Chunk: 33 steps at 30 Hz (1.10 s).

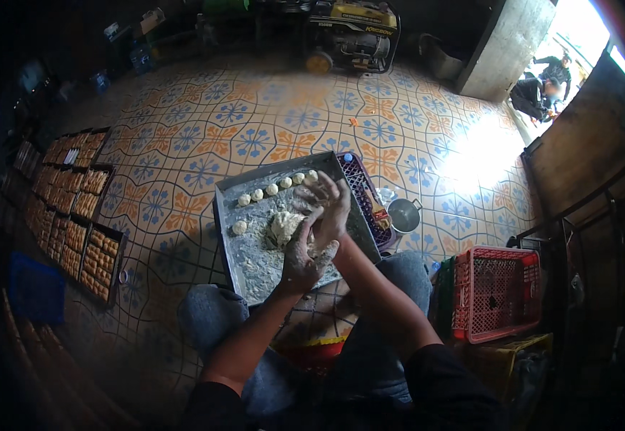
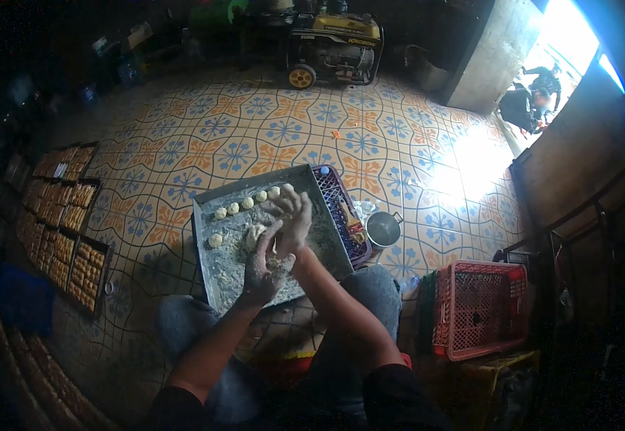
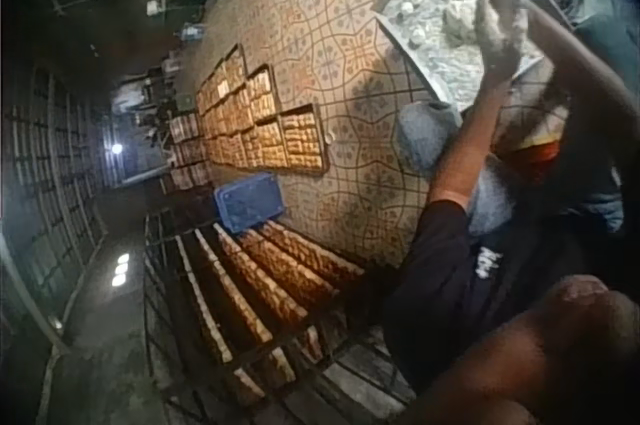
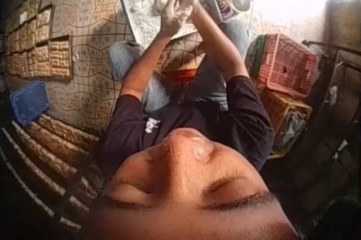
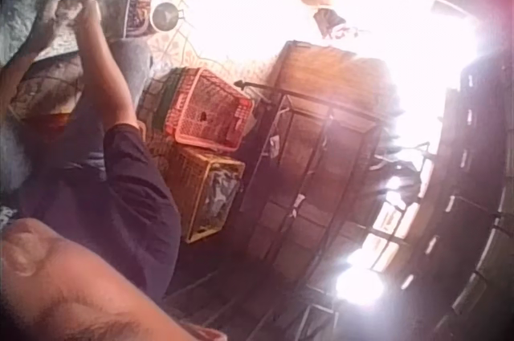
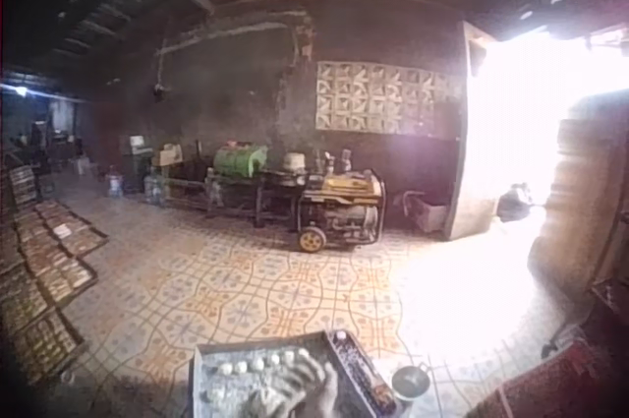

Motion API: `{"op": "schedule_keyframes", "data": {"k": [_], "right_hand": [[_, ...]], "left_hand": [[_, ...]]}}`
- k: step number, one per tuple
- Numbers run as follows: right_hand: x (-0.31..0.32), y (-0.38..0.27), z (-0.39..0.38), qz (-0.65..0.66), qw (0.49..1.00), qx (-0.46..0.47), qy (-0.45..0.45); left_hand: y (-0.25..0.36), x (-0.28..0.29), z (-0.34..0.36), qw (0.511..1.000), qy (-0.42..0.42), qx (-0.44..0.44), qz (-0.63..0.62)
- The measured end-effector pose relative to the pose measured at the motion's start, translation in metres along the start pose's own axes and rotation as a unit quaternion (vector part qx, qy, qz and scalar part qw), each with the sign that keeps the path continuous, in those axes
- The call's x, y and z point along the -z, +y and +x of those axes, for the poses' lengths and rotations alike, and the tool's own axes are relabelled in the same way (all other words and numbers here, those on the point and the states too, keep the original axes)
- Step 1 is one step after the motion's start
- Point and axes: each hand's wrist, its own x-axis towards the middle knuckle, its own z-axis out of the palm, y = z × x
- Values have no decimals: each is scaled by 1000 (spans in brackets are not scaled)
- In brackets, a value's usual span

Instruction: The person kneads and rolls dough into balls by hand over a metal tray.

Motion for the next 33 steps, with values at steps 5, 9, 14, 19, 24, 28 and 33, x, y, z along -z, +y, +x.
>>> {"op": "schedule_keyframes", "data": {"k": [5, 9, 14, 19, 24, 28, 33], "right_hand": [[15, -23, 5, 118, 992, -53, -10], [-12, 7, -34, -97, 986, 34, -131], [-16, 27, -14, -365, 888, 200, -194], [-37, 30, -52, -470, 805, 289, -220], [-20, 30, -38, -538, 755, 291, -235], [-21, 25, -28, -547, 787, 241, -155], [-8, 93, -24, -834, 363, 342, 234]], "left_hand": [[5, 27, 11, 970, 20, -122, 209], [-15, 32, 20, 991, 91, -81, 55], [-33, -6, 13, 961, 201, 45, -187], [-36, 21, 20, 897, 125, 91, -415], [-32, 28, 17, 812, 141, 204, -528], [-59, 8, -1, 874, 132, 229, -408], [-47, 22, 18, 707, 24, 176, -684]]}}
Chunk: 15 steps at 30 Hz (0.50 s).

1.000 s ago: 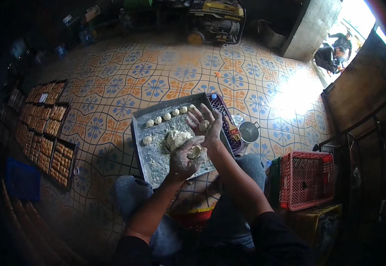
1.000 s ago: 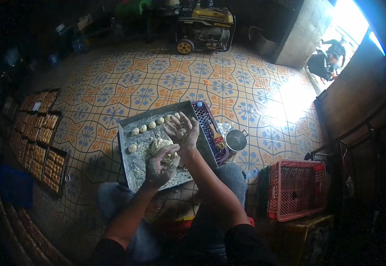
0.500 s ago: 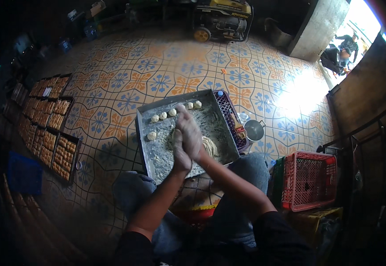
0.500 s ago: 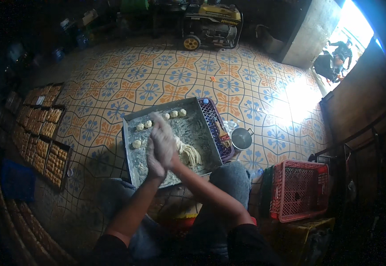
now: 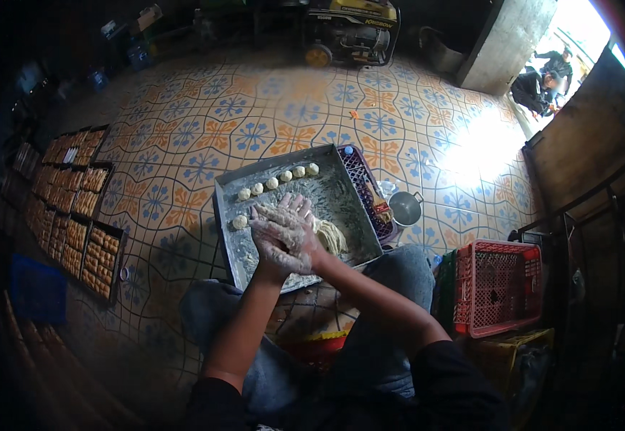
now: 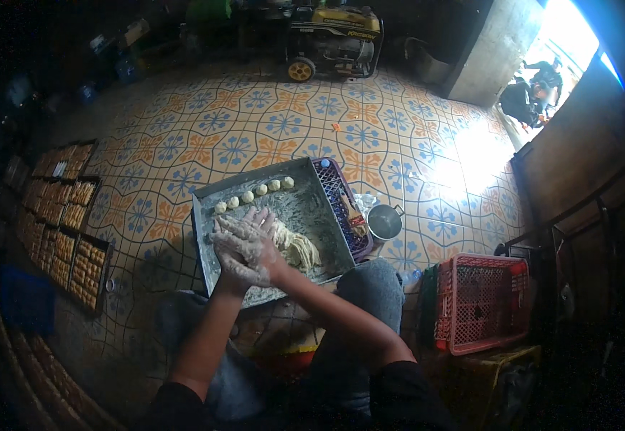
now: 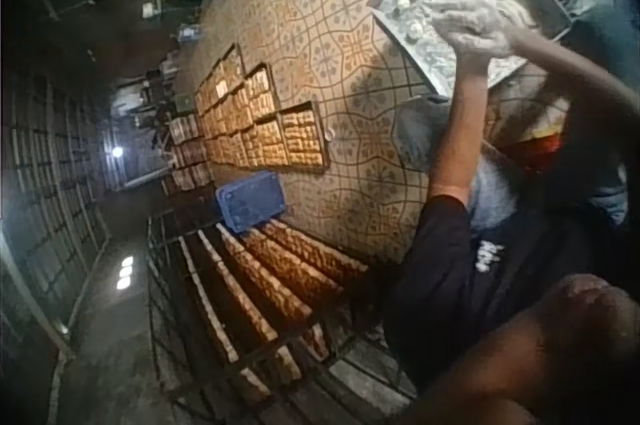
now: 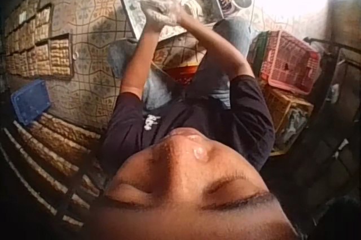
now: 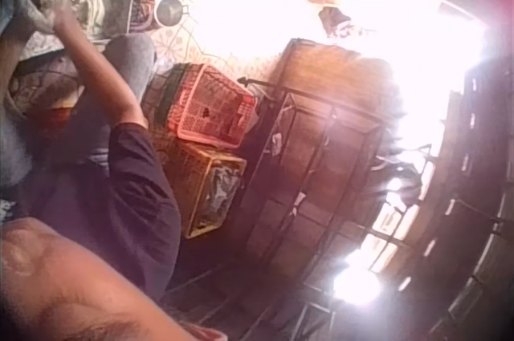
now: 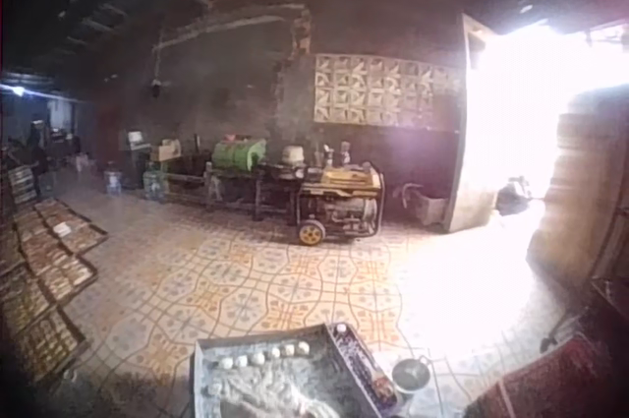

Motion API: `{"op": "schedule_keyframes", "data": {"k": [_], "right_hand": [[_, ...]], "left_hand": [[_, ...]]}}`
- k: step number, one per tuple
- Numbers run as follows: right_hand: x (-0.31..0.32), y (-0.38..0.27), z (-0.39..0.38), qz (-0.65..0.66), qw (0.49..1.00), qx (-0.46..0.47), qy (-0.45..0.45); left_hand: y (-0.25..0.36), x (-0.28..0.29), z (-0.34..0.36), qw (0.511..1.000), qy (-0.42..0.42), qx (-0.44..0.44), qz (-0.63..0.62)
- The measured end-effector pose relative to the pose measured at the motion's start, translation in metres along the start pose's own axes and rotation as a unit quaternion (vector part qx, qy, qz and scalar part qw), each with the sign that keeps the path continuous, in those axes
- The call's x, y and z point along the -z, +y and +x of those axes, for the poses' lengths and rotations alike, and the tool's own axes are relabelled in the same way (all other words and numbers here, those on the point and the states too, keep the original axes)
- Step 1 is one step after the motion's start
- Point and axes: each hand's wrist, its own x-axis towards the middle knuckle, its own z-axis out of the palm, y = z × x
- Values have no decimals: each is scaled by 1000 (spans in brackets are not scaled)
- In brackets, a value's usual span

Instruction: The person kneads and rolls dough into balls by hand over a metal tray.

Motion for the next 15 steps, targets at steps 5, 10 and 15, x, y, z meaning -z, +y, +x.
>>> {"op": "schedule_keyframes", "data": {"k": [5, 10, 15], "right_hand": [[19, 62, 51, 522, 817, 170, -175], [10, 35, -7, 496, 815, 292, -69], [24, 47, 38, 497, 838, 147, -168]], "left_hand": [[-12, -20, -10, 960, 253, 33, 116], [10, 15, -11, 995, 39, 35, 90], [4, -4, -11, 978, 192, 60, 54]]}}
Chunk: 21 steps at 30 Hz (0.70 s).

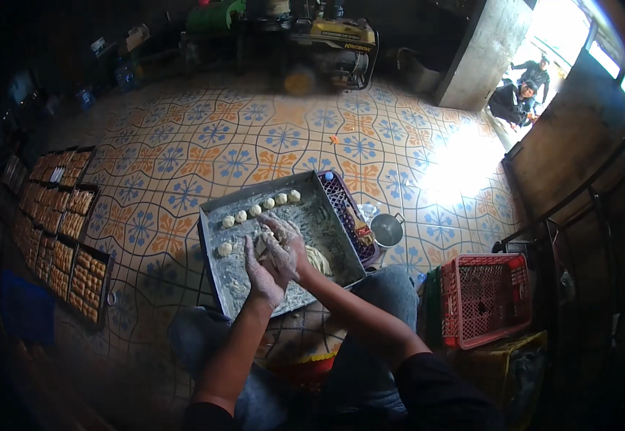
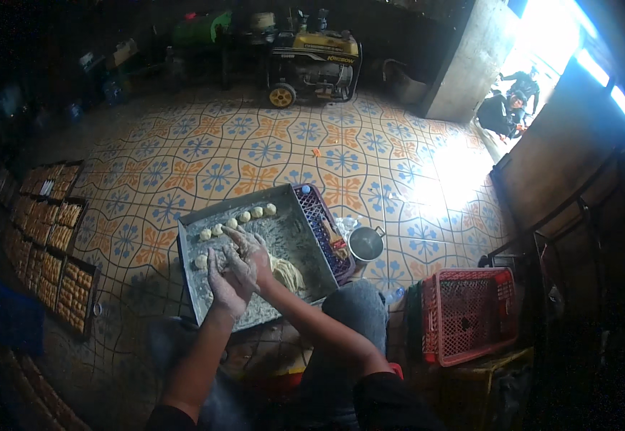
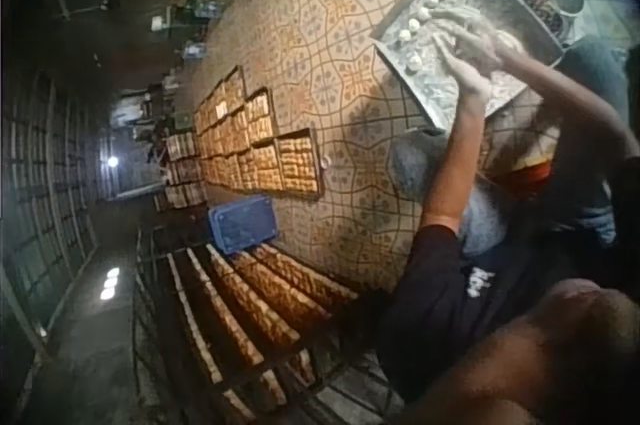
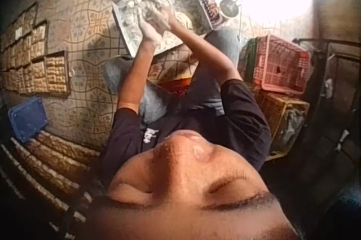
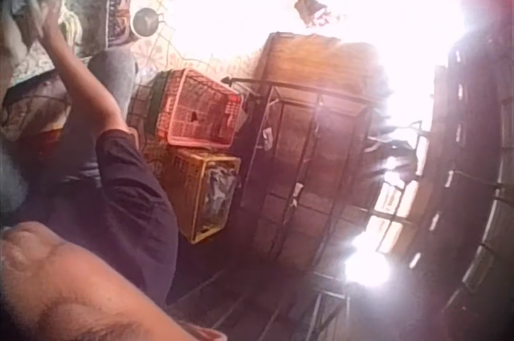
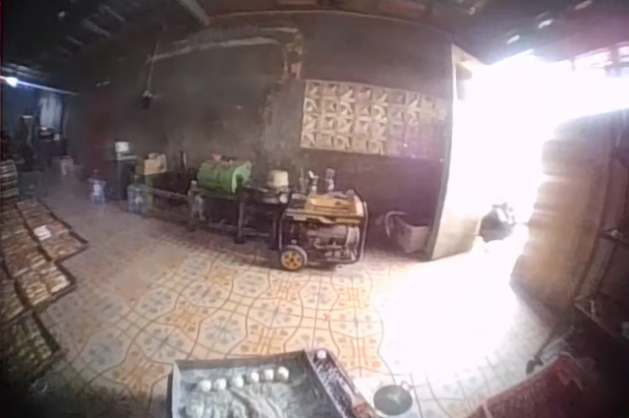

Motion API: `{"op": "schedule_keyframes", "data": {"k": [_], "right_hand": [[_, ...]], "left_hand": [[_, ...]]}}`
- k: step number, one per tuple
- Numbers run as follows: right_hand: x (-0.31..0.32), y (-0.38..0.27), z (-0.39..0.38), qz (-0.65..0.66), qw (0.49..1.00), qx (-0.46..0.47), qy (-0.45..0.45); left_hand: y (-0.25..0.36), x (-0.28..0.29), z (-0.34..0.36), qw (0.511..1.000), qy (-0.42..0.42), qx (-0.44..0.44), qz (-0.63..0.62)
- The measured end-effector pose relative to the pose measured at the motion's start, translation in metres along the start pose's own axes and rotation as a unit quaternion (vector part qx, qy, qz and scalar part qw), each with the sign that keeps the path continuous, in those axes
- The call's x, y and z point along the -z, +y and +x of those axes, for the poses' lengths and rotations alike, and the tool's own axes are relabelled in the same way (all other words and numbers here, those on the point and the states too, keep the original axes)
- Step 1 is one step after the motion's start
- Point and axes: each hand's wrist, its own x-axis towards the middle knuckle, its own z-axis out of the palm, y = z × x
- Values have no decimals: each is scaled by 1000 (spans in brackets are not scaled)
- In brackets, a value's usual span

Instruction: The person kneads and rolls dough into balls by hand over a metal tray.

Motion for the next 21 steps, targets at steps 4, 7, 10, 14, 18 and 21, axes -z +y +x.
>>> {"op": "schedule_keyframes", "data": {"k": [4, 7, 10, 14, 18, 21], "right_hand": [[-15, 15, -8, 18, 1000, 25, -5], [-17, 32, -11, 30, 996, 68, -44], [-4, -2, 0, 139, 984, -105, 34], [-50, 15, -36, -68, 996, -11, 65], [-5, 14, -3, -12, 997, 60, -45], [-9, 13, -5, 170, 979, -115, 0]], "left_hand": [[8, -3, 2, 994, -103, -27, 0], [3, -4, -7, 999, -10, -8, 30], [3, -12, -11, 1000, 19, 7, 18], [15, 13, 8, 987, -159, -11, -21], [7, -26, -14, 996, 67, -20, 51], [16, -12, -7, 999, -3, 2, 54]]}}
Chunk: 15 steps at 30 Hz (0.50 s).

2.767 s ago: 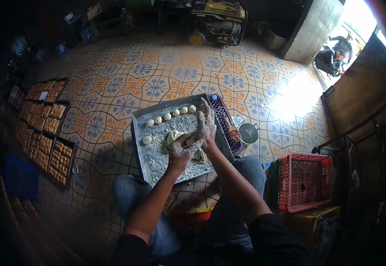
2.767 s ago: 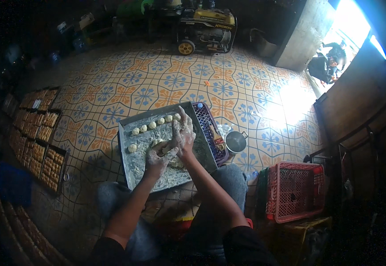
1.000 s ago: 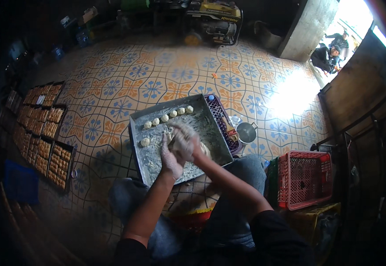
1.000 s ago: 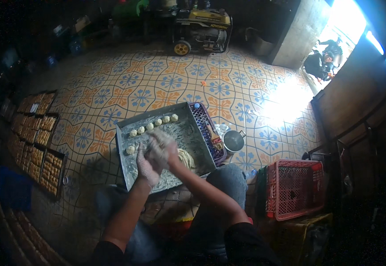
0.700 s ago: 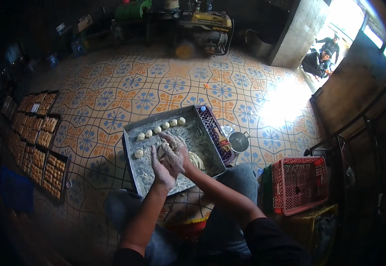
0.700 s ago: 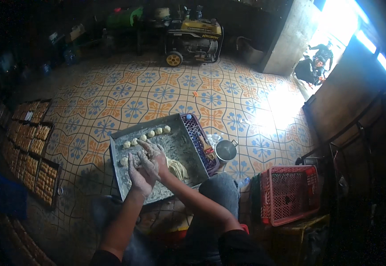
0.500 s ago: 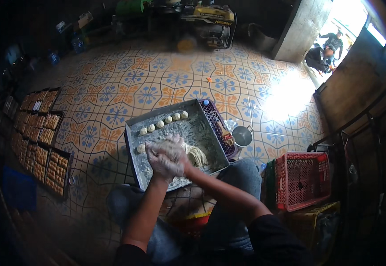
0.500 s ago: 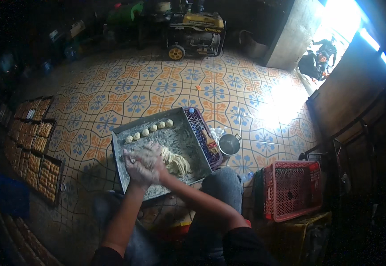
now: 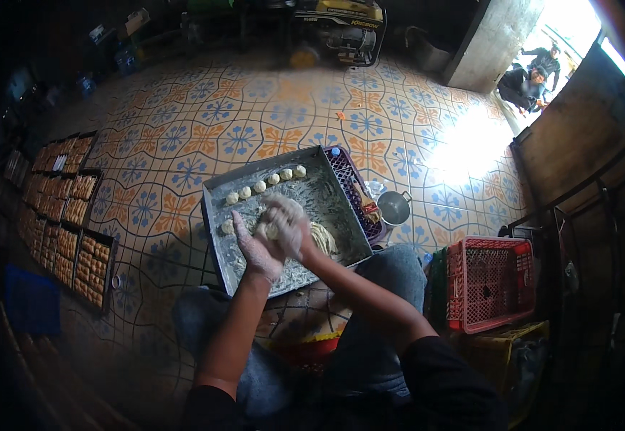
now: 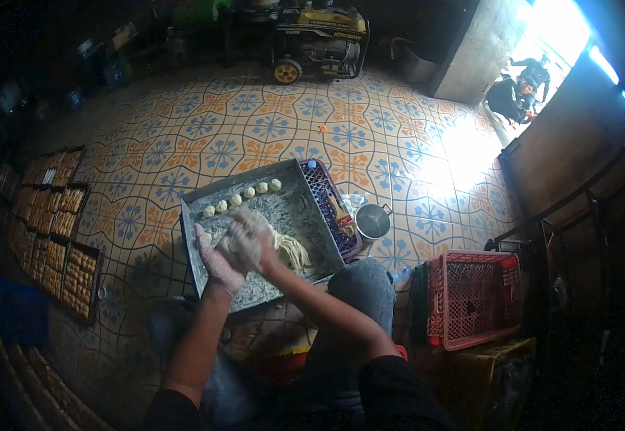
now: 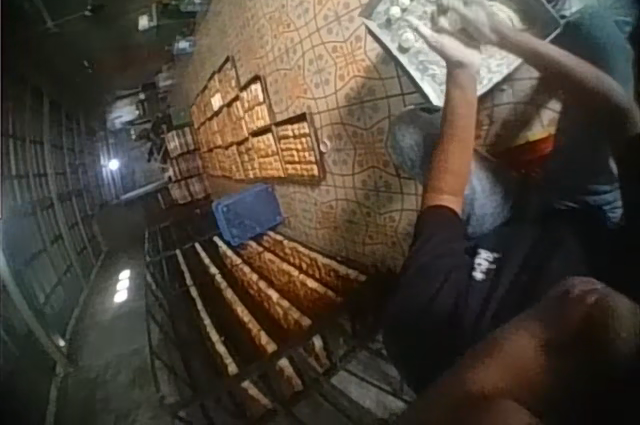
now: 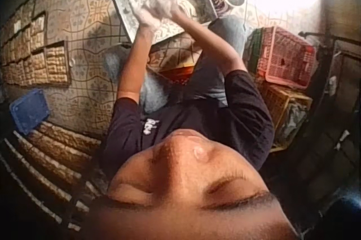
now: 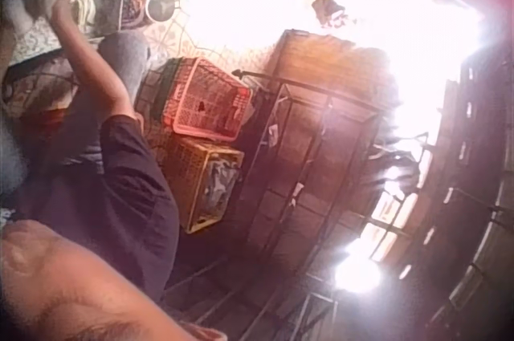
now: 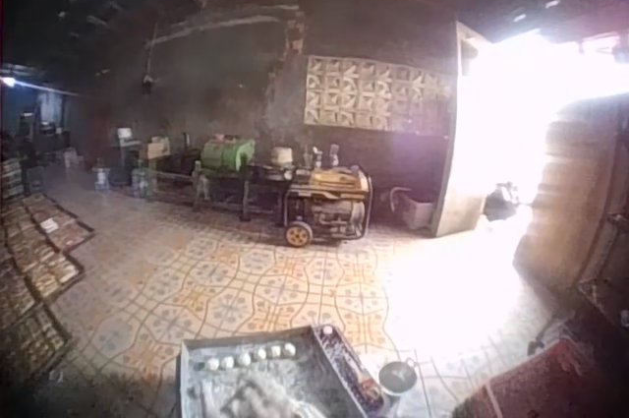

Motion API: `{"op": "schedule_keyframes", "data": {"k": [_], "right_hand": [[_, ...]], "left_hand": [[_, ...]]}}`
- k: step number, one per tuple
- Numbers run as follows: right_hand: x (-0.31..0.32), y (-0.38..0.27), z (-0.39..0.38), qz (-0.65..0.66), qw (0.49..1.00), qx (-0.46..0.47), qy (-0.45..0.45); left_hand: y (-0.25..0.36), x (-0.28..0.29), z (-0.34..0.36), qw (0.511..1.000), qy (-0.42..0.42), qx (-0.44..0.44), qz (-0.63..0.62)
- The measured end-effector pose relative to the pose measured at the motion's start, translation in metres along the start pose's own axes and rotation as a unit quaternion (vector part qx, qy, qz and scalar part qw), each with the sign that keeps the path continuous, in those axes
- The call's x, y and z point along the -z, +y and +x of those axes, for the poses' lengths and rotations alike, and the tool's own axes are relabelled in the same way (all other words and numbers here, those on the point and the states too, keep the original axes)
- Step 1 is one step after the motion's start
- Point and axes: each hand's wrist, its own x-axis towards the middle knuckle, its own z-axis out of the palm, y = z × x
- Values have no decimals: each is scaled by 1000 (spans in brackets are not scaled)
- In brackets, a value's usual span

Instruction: The person kneads and rolls dough into balls by hand over a metal tray.

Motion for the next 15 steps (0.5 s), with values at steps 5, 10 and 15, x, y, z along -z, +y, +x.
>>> {"op": "schedule_keyframes", "data": {"k": [5, 10, 15], "right_hand": [[-29, -32, -34, -153, 972, 171, -48], [-5, -10, 6, 3, 998, 39, 53], [2, -2, 11, -41, 996, 72, 15]], "left_hand": [[11, 13, 12, 993, -74, -69, -63], [-35, 3, 5, 998, 58, -34, 19], [-26, 36, 18, 993, -114, -31, 27]]}}
